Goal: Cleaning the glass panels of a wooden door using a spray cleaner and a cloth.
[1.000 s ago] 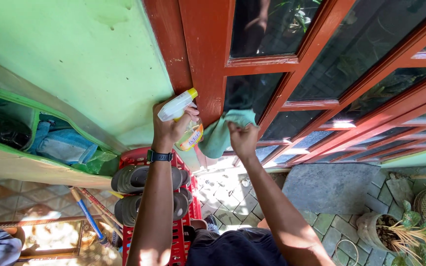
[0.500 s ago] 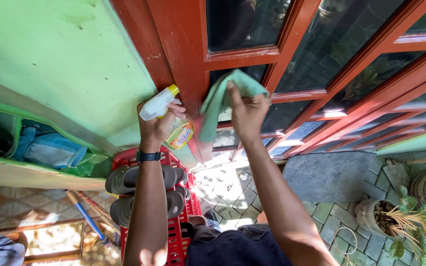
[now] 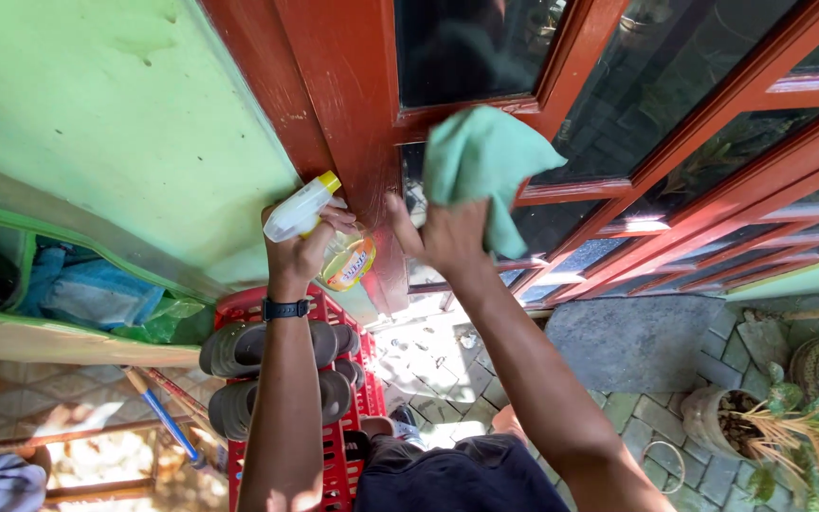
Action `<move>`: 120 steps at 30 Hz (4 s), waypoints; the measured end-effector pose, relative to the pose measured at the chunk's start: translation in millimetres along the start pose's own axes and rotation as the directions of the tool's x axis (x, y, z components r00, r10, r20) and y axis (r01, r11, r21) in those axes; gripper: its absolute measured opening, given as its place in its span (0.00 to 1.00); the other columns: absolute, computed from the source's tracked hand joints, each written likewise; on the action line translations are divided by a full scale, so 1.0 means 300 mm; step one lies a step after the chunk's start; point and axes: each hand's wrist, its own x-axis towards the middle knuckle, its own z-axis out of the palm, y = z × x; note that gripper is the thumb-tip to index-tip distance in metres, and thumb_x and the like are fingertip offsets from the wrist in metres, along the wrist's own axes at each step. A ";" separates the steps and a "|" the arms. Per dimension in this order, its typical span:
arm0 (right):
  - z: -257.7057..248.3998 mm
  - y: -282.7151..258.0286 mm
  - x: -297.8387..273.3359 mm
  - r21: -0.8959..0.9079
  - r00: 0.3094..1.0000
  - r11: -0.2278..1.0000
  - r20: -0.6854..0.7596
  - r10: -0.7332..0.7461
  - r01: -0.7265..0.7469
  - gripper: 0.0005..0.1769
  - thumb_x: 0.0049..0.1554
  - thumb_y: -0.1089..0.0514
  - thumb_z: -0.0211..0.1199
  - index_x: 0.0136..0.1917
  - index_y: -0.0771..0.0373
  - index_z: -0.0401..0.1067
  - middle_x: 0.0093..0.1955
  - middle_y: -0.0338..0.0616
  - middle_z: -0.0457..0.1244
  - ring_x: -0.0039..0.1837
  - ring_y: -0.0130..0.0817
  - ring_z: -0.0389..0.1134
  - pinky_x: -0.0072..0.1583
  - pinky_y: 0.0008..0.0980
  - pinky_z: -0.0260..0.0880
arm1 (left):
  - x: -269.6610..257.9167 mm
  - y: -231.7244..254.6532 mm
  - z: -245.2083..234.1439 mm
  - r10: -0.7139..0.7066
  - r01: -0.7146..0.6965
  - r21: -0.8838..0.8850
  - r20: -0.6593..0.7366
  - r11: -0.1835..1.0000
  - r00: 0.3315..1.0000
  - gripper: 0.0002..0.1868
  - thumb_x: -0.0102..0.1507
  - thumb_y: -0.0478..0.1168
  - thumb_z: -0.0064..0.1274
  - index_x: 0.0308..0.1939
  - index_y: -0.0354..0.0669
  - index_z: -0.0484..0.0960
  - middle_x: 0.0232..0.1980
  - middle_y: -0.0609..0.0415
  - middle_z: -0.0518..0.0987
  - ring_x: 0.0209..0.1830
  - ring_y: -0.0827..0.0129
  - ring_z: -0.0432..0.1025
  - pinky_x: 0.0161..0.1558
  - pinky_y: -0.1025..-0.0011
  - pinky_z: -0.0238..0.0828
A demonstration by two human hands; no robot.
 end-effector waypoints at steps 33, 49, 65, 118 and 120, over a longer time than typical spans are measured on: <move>0.217 0.164 -0.408 0.055 0.903 0.977 0.396 0.166 -0.204 0.13 0.64 0.53 0.57 0.54 0.62 0.76 0.57 0.56 0.67 0.61 0.59 0.65 0.63 0.60 0.63 | 0.004 0.017 -0.012 0.095 -0.103 0.158 0.057 0.982 0.994 0.11 0.58 0.26 0.43 0.35 0.27 0.83 0.35 0.46 0.85 0.41 0.63 0.81 0.53 0.65 0.79; 0.049 0.133 0.009 0.150 0.996 0.988 -0.063 0.056 -0.046 0.26 0.68 0.59 0.57 0.73 0.76 0.59 0.64 0.60 0.62 0.63 0.58 0.64 0.68 0.57 0.63 | -0.006 0.039 0.007 0.123 -0.129 0.196 0.041 0.972 0.992 0.12 0.56 0.26 0.42 0.33 0.28 0.84 0.33 0.48 0.85 0.42 0.61 0.80 0.58 0.63 0.77; 0.150 0.160 -0.677 -0.015 0.915 0.995 0.393 0.093 -0.094 0.27 0.61 0.49 0.59 0.69 0.66 0.67 0.66 0.66 0.60 0.66 0.63 0.60 0.67 0.59 0.59 | 0.004 0.025 0.006 0.068 -0.070 0.211 0.018 0.975 0.998 0.11 0.56 0.26 0.42 0.33 0.28 0.82 0.33 0.48 0.85 0.38 0.63 0.81 0.53 0.65 0.78; 0.186 0.123 -0.655 -0.023 0.709 0.990 0.701 -0.083 0.139 0.31 0.55 0.47 0.60 0.68 0.62 0.65 0.67 0.57 0.59 0.69 0.60 0.59 0.69 0.60 0.55 | 0.002 0.050 -0.001 0.121 -0.124 0.205 0.026 0.971 0.992 0.05 0.59 0.26 0.50 0.32 0.28 0.81 0.34 0.47 0.85 0.34 0.66 0.82 0.41 0.69 0.81; 0.129 0.112 -0.633 -0.001 0.816 0.982 0.557 -0.154 0.186 0.34 0.54 0.47 0.61 0.70 0.62 0.63 0.72 0.58 0.59 0.73 0.59 0.58 0.71 0.59 0.54 | 0.005 0.040 -0.005 0.157 -0.163 0.218 0.044 0.962 0.987 0.05 0.59 0.26 0.50 0.32 0.28 0.82 0.34 0.47 0.85 0.34 0.65 0.82 0.41 0.69 0.81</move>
